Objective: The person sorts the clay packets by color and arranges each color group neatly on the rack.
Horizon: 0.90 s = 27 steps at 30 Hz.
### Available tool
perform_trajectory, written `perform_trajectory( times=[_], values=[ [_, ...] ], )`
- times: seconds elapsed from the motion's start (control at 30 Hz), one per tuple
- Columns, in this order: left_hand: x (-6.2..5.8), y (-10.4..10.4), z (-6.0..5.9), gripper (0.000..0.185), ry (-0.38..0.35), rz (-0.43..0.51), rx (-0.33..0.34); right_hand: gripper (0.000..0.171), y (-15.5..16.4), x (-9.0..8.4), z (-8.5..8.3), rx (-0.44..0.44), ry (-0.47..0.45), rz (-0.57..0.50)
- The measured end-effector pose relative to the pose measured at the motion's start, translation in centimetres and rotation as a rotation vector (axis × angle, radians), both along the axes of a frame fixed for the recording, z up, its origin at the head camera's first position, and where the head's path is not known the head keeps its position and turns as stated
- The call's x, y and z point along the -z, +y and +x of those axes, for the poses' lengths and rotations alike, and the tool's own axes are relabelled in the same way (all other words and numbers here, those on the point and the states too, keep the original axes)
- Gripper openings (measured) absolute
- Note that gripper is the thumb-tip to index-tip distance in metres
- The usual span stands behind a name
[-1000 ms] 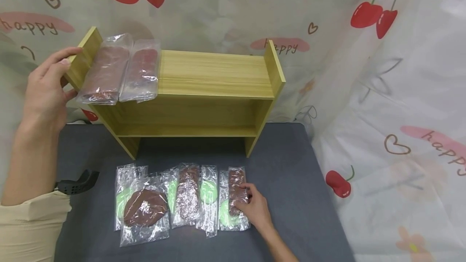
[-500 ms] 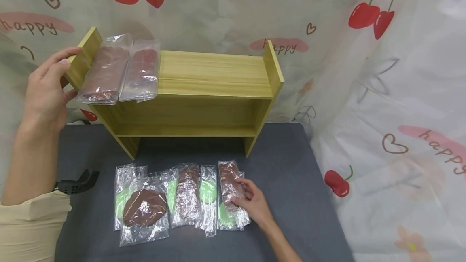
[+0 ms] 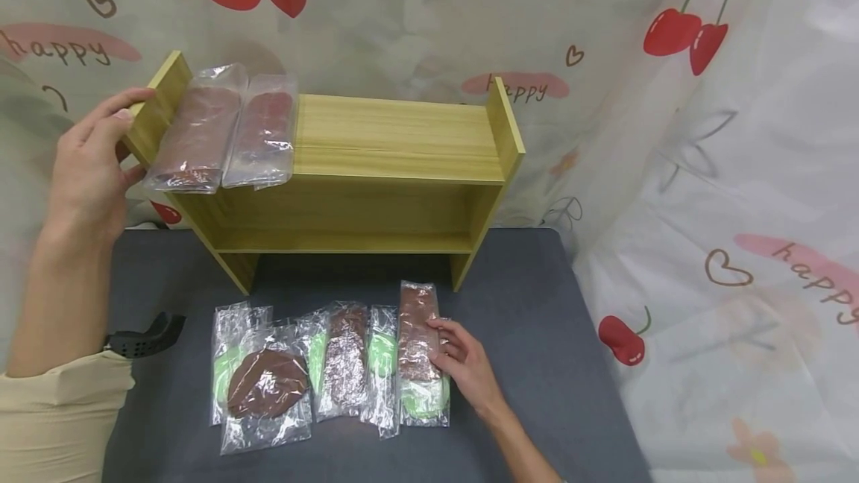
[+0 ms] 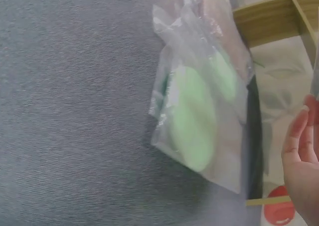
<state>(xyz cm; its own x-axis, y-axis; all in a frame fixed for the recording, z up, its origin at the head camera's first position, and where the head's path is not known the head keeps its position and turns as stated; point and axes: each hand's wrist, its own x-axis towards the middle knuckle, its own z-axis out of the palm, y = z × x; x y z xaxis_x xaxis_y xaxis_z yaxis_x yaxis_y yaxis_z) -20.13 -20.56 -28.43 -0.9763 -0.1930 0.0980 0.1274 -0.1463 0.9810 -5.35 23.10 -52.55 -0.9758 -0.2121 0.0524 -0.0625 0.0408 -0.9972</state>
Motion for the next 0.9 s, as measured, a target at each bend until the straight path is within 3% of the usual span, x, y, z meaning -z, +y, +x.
perform_trajectory(
  times=[0.27,0.57,0.9],
  values=[
    [-0.1,-0.1,0.0,0.033,0.007,0.017,0.001,0.051,-0.7,-2.0,-0.6,-0.151,0.061,-0.039],
    [0.3,-0.1,0.0,0.033,0.014,0.006,0.000,0.058,-1.0,-4.7,-1.1,-0.172,0.067,-0.070],
    [0.1,-0.1,0.0,0.033,0.014,0.010,0.003,0.060,-1.2,-7.0,-1.8,-0.217,0.160,-0.061]
  ],
)
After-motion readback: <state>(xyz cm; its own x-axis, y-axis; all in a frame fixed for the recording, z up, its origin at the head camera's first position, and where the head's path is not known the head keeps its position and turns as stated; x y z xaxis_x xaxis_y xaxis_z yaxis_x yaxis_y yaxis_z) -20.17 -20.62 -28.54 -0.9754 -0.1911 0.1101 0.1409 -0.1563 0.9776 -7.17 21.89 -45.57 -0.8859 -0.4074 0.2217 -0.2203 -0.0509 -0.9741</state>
